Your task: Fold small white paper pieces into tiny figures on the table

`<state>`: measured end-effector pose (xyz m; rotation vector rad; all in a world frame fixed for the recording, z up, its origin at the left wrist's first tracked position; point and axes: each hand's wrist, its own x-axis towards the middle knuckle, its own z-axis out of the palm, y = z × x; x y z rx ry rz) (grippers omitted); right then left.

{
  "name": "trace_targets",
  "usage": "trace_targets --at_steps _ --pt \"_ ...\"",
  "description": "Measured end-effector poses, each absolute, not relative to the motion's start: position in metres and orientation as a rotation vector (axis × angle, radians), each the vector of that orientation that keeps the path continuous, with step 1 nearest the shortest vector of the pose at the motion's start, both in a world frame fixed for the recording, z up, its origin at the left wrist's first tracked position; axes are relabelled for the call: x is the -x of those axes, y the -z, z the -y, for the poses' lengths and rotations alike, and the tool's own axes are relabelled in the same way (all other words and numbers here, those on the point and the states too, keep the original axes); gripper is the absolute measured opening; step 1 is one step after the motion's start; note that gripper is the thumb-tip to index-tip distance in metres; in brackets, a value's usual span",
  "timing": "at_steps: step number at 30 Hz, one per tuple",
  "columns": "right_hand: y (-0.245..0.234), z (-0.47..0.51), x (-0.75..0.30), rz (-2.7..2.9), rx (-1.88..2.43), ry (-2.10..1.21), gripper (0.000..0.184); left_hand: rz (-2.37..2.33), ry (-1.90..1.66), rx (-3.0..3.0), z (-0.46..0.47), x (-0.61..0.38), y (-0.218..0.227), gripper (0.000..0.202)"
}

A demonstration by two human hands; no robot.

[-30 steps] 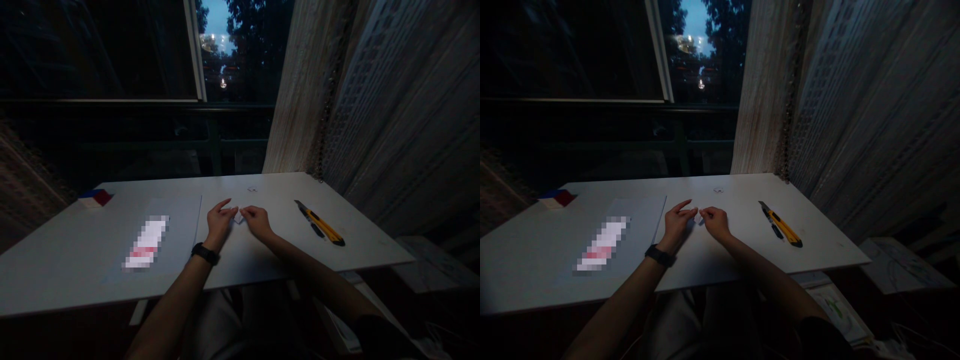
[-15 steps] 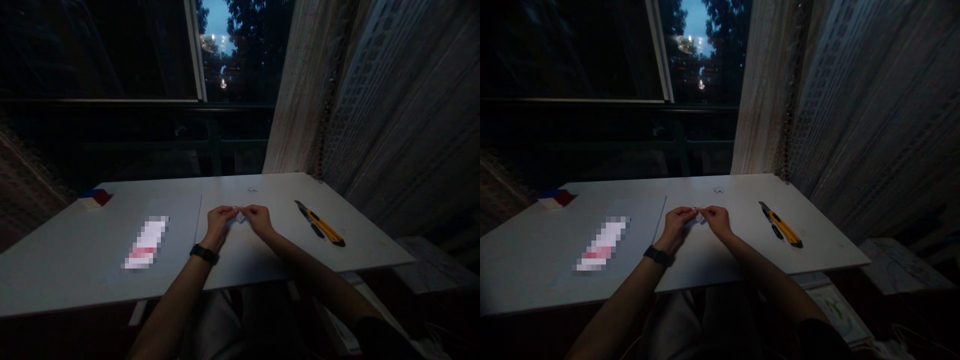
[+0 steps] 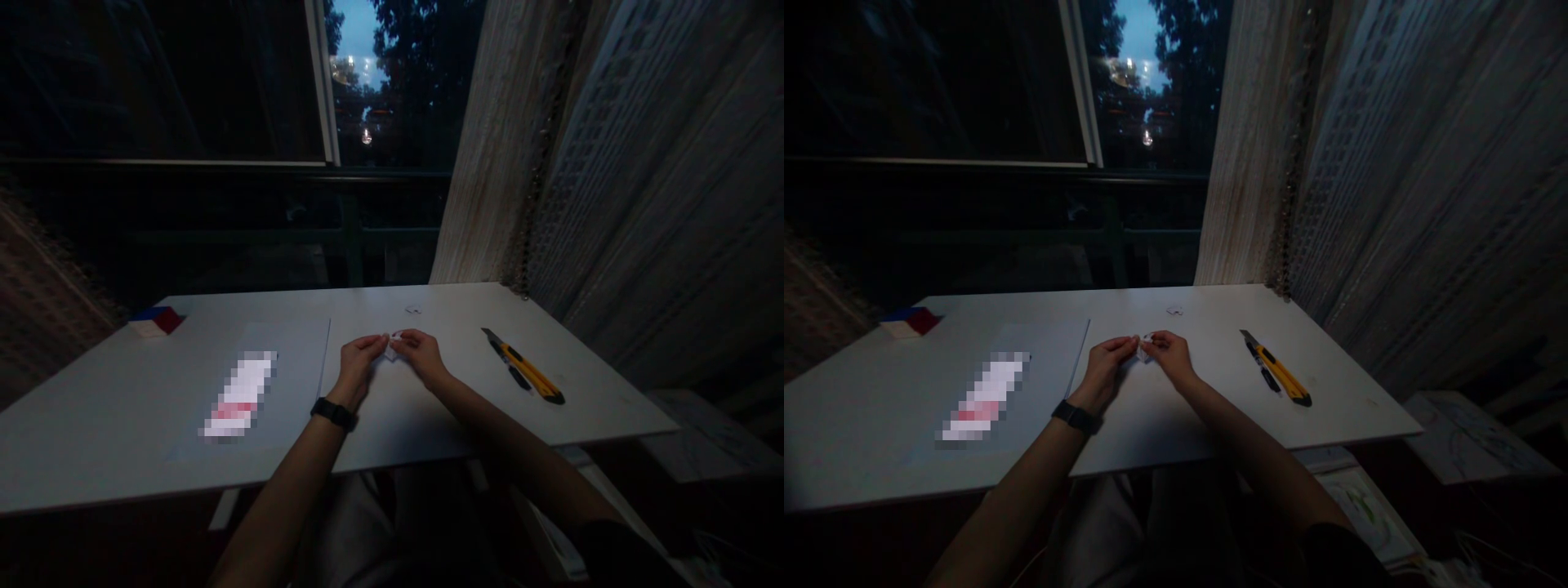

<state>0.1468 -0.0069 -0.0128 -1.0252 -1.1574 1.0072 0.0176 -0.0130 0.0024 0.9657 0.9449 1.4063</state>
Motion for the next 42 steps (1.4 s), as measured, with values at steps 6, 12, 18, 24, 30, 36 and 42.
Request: trace_targets --at_steps 6,12,18,24,30,36,42 --pt "0.006 0.01 -0.149 1.094 1.026 -1.093 0.038 -1.027 -1.412 -1.043 0.013 -0.018 -0.003 0.03" --pt "0.003 0.013 -0.15 1.13 0.987 -1.257 0.035 -1.039 -1.462 -1.085 0.014 -0.018 -0.005 0.028" --pt "0.006 0.011 -0.152 1.21 1.052 -1.141 0.034 -1.081 -1.443 -1.081 0.013 -0.018 -0.005 0.029" --pt "0.006 0.009 -0.153 1.159 1.051 -1.143 0.033 -1.115 -1.422 -1.133 0.014 -0.019 -0.005 0.03" --pt "0.003 0.01 -0.156 1.117 1.049 -1.172 0.029 -1.119 -1.364 -1.189 0.016 -0.02 -0.004 0.036" --pt "0.001 0.012 -0.159 1.205 1.09 -1.195 0.029 -1.153 -1.37 -1.311 0.013 -0.018 0.0 0.034" --pt "0.003 0.011 -0.158 1.152 1.042 -1.269 0.031 -1.2 -1.392 -1.417 0.008 -0.016 0.006 0.032"
